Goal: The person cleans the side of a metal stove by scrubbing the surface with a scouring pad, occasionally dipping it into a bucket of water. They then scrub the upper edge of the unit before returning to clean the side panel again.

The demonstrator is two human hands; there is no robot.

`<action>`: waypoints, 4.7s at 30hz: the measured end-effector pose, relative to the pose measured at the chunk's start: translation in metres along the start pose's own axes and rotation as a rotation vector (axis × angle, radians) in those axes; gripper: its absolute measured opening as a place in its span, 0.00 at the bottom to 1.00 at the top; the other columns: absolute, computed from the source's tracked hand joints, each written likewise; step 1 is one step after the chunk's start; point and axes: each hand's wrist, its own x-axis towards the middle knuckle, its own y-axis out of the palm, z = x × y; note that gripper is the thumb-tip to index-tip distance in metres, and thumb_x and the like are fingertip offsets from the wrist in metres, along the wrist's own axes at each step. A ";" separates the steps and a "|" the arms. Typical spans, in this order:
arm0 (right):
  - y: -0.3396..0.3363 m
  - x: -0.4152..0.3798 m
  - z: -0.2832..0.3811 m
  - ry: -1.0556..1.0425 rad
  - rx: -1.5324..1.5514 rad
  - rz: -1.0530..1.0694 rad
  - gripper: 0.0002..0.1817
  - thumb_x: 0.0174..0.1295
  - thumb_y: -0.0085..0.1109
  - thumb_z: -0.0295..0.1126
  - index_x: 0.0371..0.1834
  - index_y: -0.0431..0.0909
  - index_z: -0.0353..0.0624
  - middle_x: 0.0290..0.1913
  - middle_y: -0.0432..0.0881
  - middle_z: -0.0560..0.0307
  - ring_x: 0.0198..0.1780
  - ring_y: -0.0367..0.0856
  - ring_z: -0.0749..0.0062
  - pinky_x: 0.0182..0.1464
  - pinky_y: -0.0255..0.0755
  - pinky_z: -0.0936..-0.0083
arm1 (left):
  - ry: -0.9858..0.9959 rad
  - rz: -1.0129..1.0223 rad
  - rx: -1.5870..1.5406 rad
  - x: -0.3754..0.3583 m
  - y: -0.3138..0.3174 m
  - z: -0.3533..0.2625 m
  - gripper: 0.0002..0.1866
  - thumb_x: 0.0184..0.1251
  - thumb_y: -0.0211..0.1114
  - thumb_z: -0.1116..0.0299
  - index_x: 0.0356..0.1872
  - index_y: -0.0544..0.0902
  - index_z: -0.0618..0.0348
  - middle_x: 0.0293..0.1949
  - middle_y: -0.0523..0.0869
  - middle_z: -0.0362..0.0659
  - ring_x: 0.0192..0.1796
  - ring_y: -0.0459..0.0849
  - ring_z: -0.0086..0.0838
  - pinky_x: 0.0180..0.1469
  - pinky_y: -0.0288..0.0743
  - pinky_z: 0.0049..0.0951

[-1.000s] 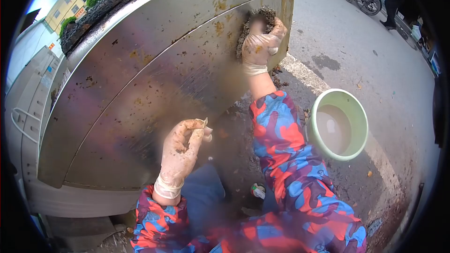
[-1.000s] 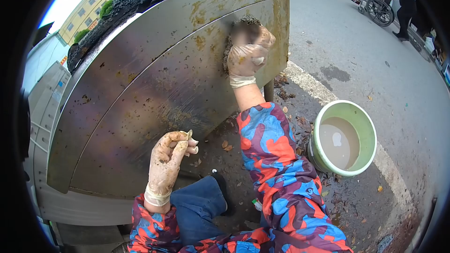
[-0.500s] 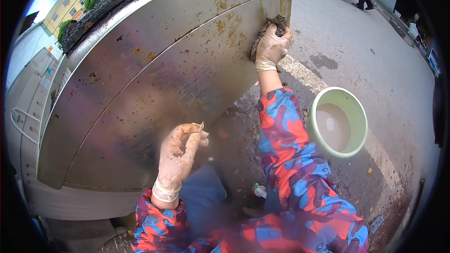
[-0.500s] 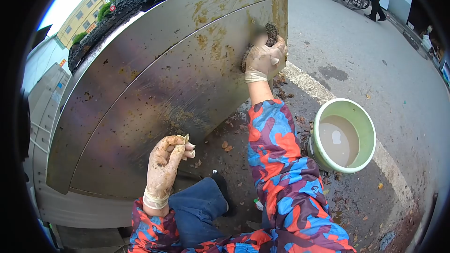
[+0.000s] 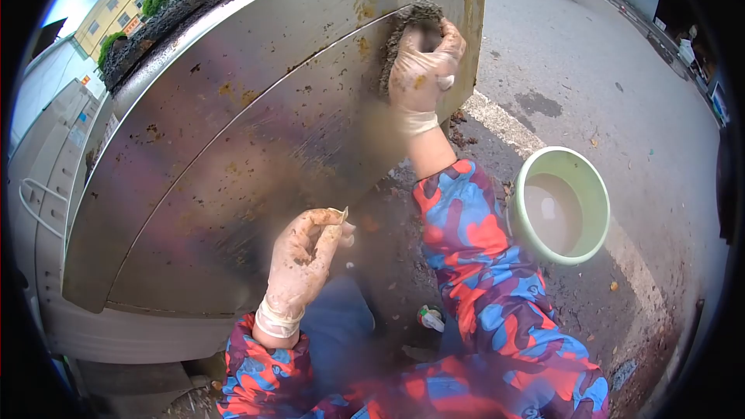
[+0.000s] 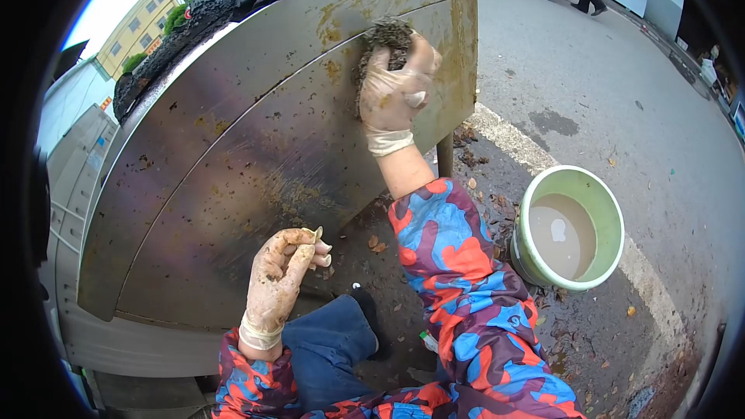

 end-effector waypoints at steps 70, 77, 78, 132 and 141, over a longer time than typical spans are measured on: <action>-0.042 -0.055 -0.048 0.816 -0.202 0.458 0.21 0.62 0.57 0.37 0.54 0.71 0.35 0.50 0.79 0.39 0.52 0.79 0.46 0.55 0.71 0.61 | 0.055 0.083 -0.045 -0.004 0.003 -0.007 0.09 0.73 0.57 0.73 0.49 0.78 0.66 0.40 0.86 0.45 0.39 0.85 0.25 0.47 0.77 0.24; -0.014 -0.046 -0.051 0.219 -0.530 0.312 0.18 0.66 0.53 0.40 0.53 0.68 0.40 0.50 0.78 0.41 0.49 0.80 0.47 0.50 0.72 0.61 | 0.076 0.078 -0.071 -0.008 -0.011 -0.006 0.08 0.73 0.58 0.73 0.48 0.79 0.64 0.40 0.86 0.44 0.39 0.84 0.23 0.44 0.75 0.22; -0.025 -0.058 -0.070 0.387 -0.509 0.358 0.19 0.67 0.54 0.40 0.53 0.68 0.40 0.49 0.79 0.42 0.48 0.80 0.47 0.50 0.72 0.61 | 0.076 0.062 -0.057 -0.007 -0.014 -0.004 0.08 0.73 0.58 0.72 0.48 0.79 0.64 0.40 0.86 0.43 0.39 0.85 0.23 0.44 0.75 0.22; -0.014 -0.053 -0.065 0.447 -0.195 0.069 0.21 0.61 0.56 0.32 0.55 0.71 0.31 0.52 0.78 0.39 0.53 0.77 0.48 0.57 0.70 0.62 | 0.019 0.027 0.014 0.000 -0.040 0.017 0.09 0.73 0.57 0.73 0.49 0.78 0.66 0.39 0.86 0.43 0.38 0.84 0.23 0.45 0.76 0.21; 0.010 0.017 0.049 0.257 0.001 0.215 0.19 0.64 0.55 0.34 0.55 0.71 0.34 0.50 0.80 0.42 0.50 0.80 0.52 0.55 0.71 0.64 | 0.030 0.067 0.015 -0.001 -0.034 0.014 0.09 0.73 0.57 0.73 0.48 0.78 0.66 0.39 0.85 0.44 0.38 0.84 0.23 0.45 0.76 0.22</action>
